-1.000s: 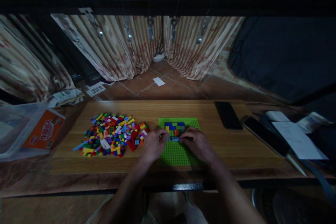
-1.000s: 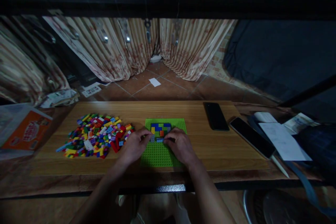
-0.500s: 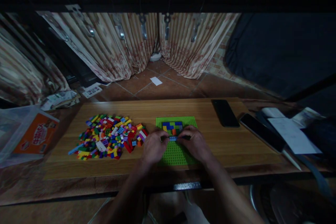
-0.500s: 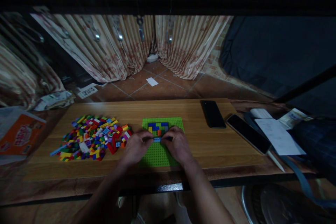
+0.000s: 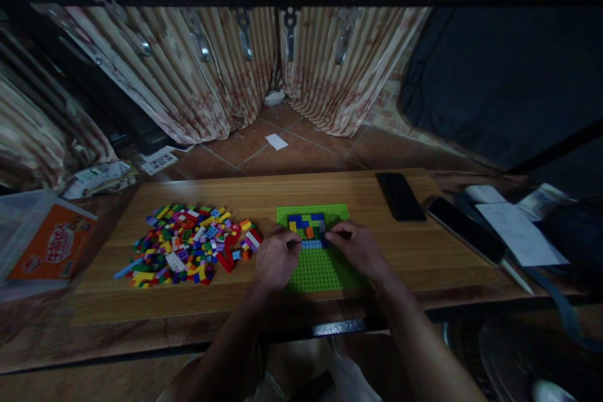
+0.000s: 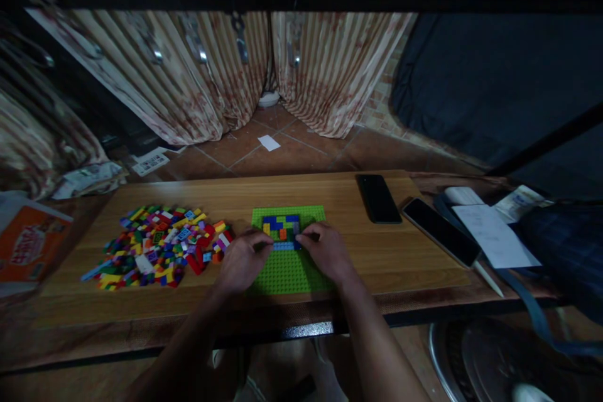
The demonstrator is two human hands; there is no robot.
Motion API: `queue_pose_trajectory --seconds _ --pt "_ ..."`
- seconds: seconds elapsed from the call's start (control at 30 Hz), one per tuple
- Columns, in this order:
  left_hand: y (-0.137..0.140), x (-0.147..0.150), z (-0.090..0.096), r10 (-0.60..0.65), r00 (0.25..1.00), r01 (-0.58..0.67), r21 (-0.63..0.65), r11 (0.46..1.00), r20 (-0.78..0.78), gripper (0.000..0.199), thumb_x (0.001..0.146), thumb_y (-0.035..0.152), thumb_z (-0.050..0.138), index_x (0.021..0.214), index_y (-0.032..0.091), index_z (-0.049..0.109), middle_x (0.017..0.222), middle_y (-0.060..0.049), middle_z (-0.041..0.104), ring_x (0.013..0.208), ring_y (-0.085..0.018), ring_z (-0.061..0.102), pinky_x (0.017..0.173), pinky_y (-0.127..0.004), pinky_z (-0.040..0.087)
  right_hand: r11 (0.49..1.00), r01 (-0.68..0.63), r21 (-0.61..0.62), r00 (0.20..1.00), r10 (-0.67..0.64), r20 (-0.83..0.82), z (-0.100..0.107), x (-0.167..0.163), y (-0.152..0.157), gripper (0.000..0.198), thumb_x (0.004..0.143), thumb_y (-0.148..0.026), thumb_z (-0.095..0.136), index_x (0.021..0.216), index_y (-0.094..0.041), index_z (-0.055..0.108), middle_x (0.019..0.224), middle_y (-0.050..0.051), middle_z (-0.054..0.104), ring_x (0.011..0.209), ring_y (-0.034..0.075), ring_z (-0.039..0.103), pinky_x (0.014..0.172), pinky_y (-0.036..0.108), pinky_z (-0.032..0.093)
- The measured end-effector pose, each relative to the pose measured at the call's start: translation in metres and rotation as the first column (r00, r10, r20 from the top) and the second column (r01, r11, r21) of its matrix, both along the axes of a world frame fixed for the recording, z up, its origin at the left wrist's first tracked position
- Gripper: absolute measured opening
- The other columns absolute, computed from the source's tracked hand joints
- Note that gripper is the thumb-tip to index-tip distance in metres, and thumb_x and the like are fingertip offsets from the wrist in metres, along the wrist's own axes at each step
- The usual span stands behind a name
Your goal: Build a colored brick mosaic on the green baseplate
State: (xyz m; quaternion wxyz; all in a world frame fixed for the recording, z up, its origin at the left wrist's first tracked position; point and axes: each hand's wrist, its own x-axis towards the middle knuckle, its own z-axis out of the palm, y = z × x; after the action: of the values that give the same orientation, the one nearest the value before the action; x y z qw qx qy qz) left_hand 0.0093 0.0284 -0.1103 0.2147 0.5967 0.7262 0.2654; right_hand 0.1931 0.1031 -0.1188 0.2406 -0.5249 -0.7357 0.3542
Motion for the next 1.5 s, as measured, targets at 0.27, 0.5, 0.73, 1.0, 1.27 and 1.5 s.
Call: queue_pose_trajectory --seconds 0.27,0.5,0.73,1.0,1.27,1.5 --pt "0.000 0.002 0.002 0.008 1.000 -0.008 -0.037 0.999 0.016 0.016 0.082 0.019 0.056 0.088 0.022 0.071 0.096 -0.002 0.066 0.086 -0.014 0.062 0.081 -0.026 0.046 1.000 0.005 0.012 0.995 -0.006 0.100 0.002 -0.003 -0.001 0.024 0.077 -0.043 0.063 0.073 -0.019 0.066 0.076 0.003 0.066 0.070 0.017 0.059 0.066 0.029 0.043" --pt "-0.001 0.003 0.001 0.013 1.000 -0.012 -0.008 1.000 0.027 0.015 0.082 0.017 0.057 0.084 0.022 0.071 0.092 -0.002 0.065 0.085 -0.013 0.061 0.079 -0.025 0.046 0.996 0.039 0.078 0.976 -0.055 0.209 -0.005 -0.010 -0.004 0.025 0.067 -0.043 0.071 0.066 -0.021 0.060 0.073 0.002 0.061 0.072 0.019 0.056 0.066 0.031 0.042" --pt "0.001 0.005 0.003 0.023 0.999 -0.022 -0.027 0.999 0.046 0.015 0.081 0.015 0.057 0.080 0.021 0.071 0.089 -0.001 0.066 0.082 -0.012 0.061 0.075 -0.022 0.046 0.993 0.033 0.109 0.977 -0.055 0.205 -0.011 -0.012 -0.005 0.023 0.067 -0.040 0.070 0.066 -0.021 0.058 0.072 0.002 0.059 0.071 0.019 0.055 0.065 0.031 0.042" --pt "0.002 0.007 -0.004 0.019 1.000 -0.019 -0.032 0.999 -0.004 0.019 0.079 0.011 0.054 0.074 0.022 0.069 0.087 0.000 0.065 0.082 -0.013 0.061 0.073 -0.023 0.045 0.990 -0.005 0.138 0.971 -0.029 0.238 -0.015 -0.012 -0.004 0.019 0.070 -0.038 0.067 0.066 -0.021 0.058 0.071 0.002 0.059 0.071 0.019 0.054 0.066 0.032 0.041" --pt "-0.005 0.007 -0.006 0.017 0.998 -0.018 0.014 1.000 0.060 0.019 0.079 0.013 0.053 0.073 0.023 0.068 0.087 -0.002 0.067 0.085 -0.016 0.061 0.080 -0.025 0.046 0.992 -0.045 0.120 0.962 0.011 0.271 -0.014 -0.007 -0.002 0.026 0.070 -0.046 0.064 0.067 -0.021 0.058 0.074 0.003 0.061 0.071 0.020 0.058 0.067 0.033 0.044" --pt "-0.006 0.011 -0.016 0.023 0.998 -0.023 -0.006 1.000 0.055 0.016 0.078 0.020 0.054 0.079 0.022 0.070 0.088 -0.005 0.067 0.085 -0.019 0.060 0.080 -0.030 0.047 0.997 -0.074 -0.001 0.926 0.069 0.371 -0.012 -0.005 0.005 0.042 0.070 -0.065 0.055 0.065 -0.024 0.062 0.071 0.005 0.066 0.066 0.023 0.062 0.060 0.034 0.045"
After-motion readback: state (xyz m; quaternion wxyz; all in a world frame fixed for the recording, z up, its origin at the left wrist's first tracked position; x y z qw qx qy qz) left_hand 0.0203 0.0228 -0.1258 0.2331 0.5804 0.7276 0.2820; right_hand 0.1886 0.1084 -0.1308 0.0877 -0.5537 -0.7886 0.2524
